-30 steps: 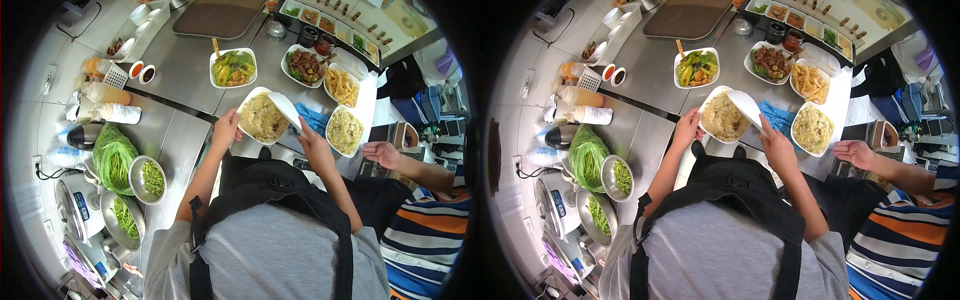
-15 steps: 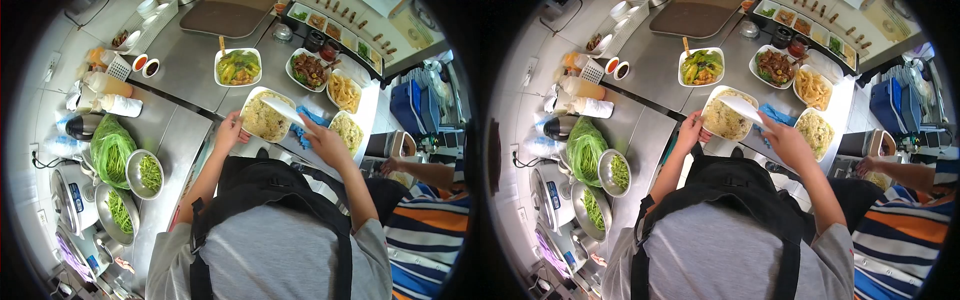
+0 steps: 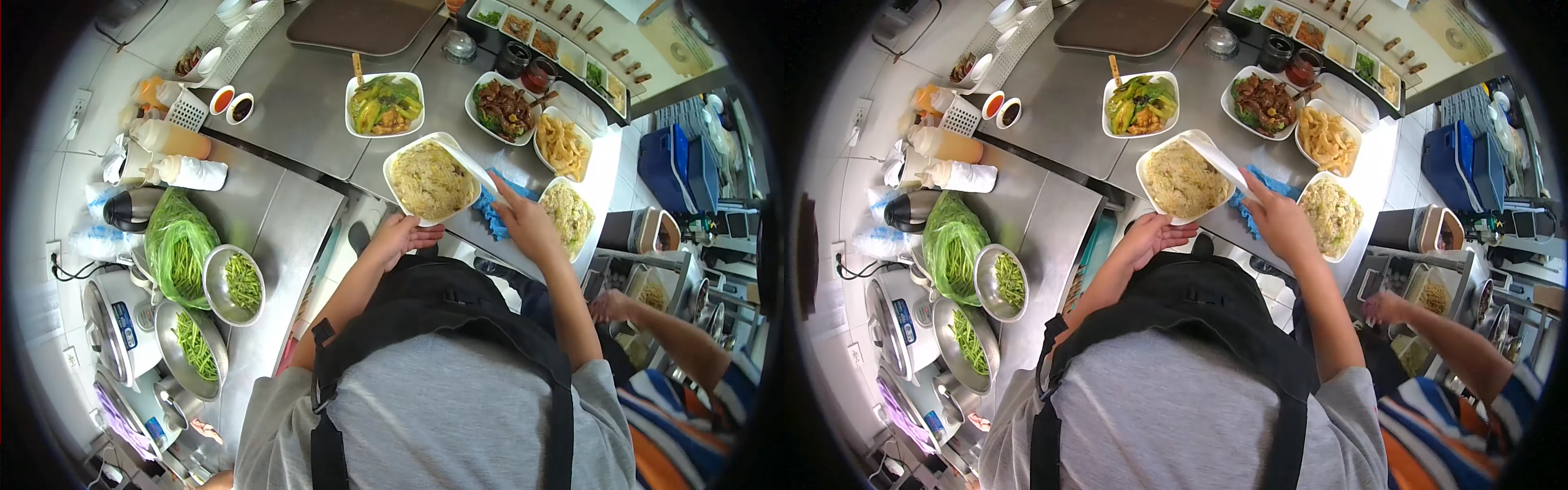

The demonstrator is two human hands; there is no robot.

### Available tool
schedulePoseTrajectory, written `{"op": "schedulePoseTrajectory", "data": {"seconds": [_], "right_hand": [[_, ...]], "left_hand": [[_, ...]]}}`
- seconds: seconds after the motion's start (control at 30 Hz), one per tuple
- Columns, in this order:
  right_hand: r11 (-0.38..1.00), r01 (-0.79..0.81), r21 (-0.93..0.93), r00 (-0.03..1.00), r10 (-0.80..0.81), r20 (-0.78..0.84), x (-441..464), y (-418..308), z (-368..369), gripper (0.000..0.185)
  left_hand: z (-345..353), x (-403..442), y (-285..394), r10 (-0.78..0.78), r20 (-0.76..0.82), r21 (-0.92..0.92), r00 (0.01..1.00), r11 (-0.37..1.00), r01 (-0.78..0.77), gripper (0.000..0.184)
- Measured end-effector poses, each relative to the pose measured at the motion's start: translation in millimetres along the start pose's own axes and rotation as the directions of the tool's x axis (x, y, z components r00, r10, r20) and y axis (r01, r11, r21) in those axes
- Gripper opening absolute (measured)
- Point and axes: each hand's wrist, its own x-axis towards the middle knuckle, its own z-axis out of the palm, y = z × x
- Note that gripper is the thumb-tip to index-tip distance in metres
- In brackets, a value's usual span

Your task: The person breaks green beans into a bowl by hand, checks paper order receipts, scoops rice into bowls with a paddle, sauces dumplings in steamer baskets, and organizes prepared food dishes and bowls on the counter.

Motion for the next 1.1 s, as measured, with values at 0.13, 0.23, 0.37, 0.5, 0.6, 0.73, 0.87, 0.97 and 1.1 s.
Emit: {"op": "schedulePoseTrajectory", "data": {"seconds": [0.13, 0.23, 0.37, 0.5, 0.6, 0.73, 0.87, 0.97, 1.1], "right_hand": [[0.999, 0.017, 0.042, 0.999, -0.015, -0.038, -18, -10, 37, 0.051], [0.990, 0.015, 0.137, 0.994, -0.001, -0.107, -21, -11, 32, 0.052], [0.991, -0.074, 0.108, 0.995, 0.081, -0.061, -27, -2, 35, 0.054], [0.988, 0.050, 0.145, 0.982, -0.023, -0.188, -31, 1, 59, 0.055], [0.970, -0.081, 0.231, 0.988, 0.109, -0.112, -41, -3, 16, 0.054], [0.938, -0.202, 0.283, 0.941, 0.266, -0.210, -73, 20, -43, 0.050], [0.882, -0.442, 0.163, 0.830, 0.471, -0.300, -115, 65, -80, 0.040], [0.766, -0.618, 0.178, 0.732, 0.643, -0.224, -122, 67, -92, 0.039], [0.808, -0.580, 0.103, 0.781, 0.587, -0.213, -130, 84, -60, 0.038]], "left_hand": [[0, 8, -3, -0.018, 0.114, -0.103, 0.993, 0.994, 0.030, 0.039], [1, 9, -6, -0.047, 0.170, -0.153, 0.984, 0.986, 0.073, 0.043], [8, 15, -7, -0.052, 0.207, -0.194, 0.977, 0.977, 0.093, 0.042], [4, 24, -13, -0.075, 0.230, -0.199, 0.970, 0.972, 0.122, 0.042], [0, 23, -10, -0.060, 0.209, -0.193, 0.976, 0.976, 0.101, 0.043], [4, 22, 3, -0.116, 0.224, -0.191, 0.968, 0.968, 0.161, 0.043], [39, 33, 14, -0.382, 0.343, 0.064, 0.858, 0.921, 0.384, 0.045], [77, 64, -6, -0.411, 0.434, 0.463, 0.801, 0.865, 0.193, 0.049], [128, 105, -31, -0.285, 0.386, 0.502, 0.877, 0.863, 0.059, 0.056]]}}
